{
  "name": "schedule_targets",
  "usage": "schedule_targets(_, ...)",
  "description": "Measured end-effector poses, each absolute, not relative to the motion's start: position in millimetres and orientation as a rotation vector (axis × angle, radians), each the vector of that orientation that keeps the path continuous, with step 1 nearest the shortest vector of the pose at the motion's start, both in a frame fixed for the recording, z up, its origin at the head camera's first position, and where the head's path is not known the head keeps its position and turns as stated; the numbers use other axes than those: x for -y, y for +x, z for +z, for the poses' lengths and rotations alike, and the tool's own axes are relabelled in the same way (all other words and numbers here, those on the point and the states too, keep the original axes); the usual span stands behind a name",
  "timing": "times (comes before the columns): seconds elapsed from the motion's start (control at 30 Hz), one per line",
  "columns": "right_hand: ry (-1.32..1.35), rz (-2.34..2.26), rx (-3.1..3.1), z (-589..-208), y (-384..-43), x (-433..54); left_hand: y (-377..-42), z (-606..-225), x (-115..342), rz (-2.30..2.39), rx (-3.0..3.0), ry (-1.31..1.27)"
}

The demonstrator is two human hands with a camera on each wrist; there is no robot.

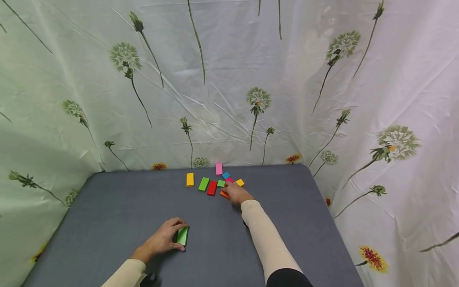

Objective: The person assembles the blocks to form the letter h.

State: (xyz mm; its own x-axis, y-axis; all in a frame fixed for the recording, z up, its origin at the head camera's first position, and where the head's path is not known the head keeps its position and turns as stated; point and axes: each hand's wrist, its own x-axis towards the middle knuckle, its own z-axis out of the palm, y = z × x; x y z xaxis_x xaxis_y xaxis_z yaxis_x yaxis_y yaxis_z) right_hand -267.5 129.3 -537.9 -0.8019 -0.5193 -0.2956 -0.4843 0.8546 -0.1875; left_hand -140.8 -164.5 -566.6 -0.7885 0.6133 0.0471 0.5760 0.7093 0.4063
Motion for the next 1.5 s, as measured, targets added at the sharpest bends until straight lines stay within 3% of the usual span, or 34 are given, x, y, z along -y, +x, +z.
schedule_targets(0.87,-0.688,-0.299,-2.594,-539,-274,-135,-143,-563,173,0.651,-2.859,1.096)
schedule_targets(1.5,-0.802,-0.412,-2.491,-532,-285,-139,-144,-564,172,0.753,-2.826,1.074)
